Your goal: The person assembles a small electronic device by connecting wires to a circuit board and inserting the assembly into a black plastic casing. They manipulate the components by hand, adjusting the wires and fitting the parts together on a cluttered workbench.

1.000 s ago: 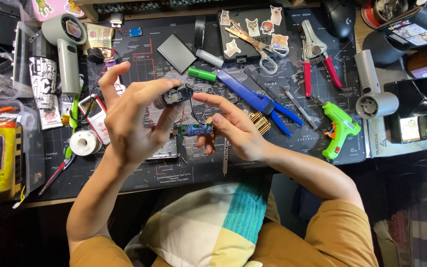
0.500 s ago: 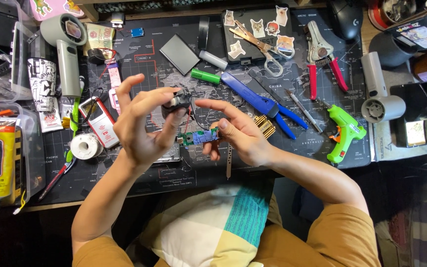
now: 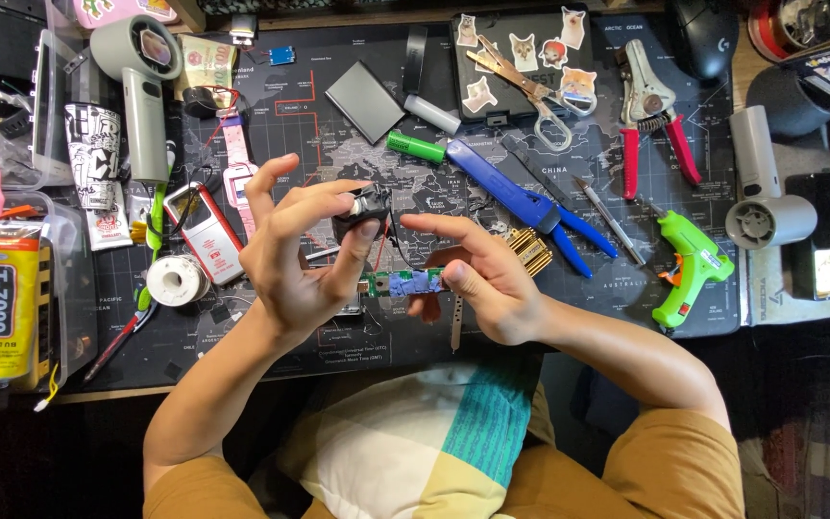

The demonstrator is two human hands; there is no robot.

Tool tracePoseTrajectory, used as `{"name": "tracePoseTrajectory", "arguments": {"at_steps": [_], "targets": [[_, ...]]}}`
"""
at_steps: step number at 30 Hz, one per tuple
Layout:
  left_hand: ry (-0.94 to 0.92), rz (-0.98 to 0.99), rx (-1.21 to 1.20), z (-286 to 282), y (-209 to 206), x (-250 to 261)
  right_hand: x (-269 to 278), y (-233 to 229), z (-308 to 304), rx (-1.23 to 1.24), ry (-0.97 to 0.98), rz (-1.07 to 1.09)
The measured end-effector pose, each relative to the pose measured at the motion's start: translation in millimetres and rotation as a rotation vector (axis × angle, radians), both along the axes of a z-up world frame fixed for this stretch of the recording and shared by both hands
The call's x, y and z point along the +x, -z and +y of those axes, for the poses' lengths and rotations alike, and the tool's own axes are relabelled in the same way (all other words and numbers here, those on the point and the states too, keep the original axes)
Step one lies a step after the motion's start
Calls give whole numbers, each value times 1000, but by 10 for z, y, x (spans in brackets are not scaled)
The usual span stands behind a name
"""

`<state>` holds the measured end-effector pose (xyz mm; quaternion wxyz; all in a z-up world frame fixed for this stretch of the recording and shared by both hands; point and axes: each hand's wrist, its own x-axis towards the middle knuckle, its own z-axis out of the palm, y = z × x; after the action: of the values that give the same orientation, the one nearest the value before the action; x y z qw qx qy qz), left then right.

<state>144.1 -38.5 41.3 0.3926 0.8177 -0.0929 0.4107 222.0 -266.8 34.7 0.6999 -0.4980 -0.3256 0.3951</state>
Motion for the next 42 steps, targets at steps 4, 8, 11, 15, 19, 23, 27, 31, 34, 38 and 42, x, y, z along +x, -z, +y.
{"name": "tracePoseTrajectory", "arguments": {"at_steps": [4,8,11,15,19,23,27,31,34,38,42], "targets": [[-9,13,-12,-15,-26,-22,-11,-9,-6,-21,3,-46],[-23,25,-32,-33,-33,-40,-15,-9,-22,-28,2,3],[-46,37,-48,-53,-45,-48,-33,-5,-15,-28,7,84],[-58,36,-46,-54,-39,-50,-19,-13,-14,-24,-15,238],[-45,40,-38,-51,-51,-53,-3,7,-23,-33,-39,333],[-40,34,-20,-43,-64,-62,-2,-2,-15,-41,-40,319],[-39,26,-17,-47,-78,-72,2,12,-6,-59,-47,322],[-35,8,-2,-46,-84,-81,5,28,14,-71,-49,355],[-37,-8,14,-42,-68,-87,4,30,27,-76,-43,357],[-35,-27,24,-30,-62,-91,11,27,38,-83,-41,340],[-35,-24,17,-22,-123,-94,14,42,50,-82,-44,326]]}}
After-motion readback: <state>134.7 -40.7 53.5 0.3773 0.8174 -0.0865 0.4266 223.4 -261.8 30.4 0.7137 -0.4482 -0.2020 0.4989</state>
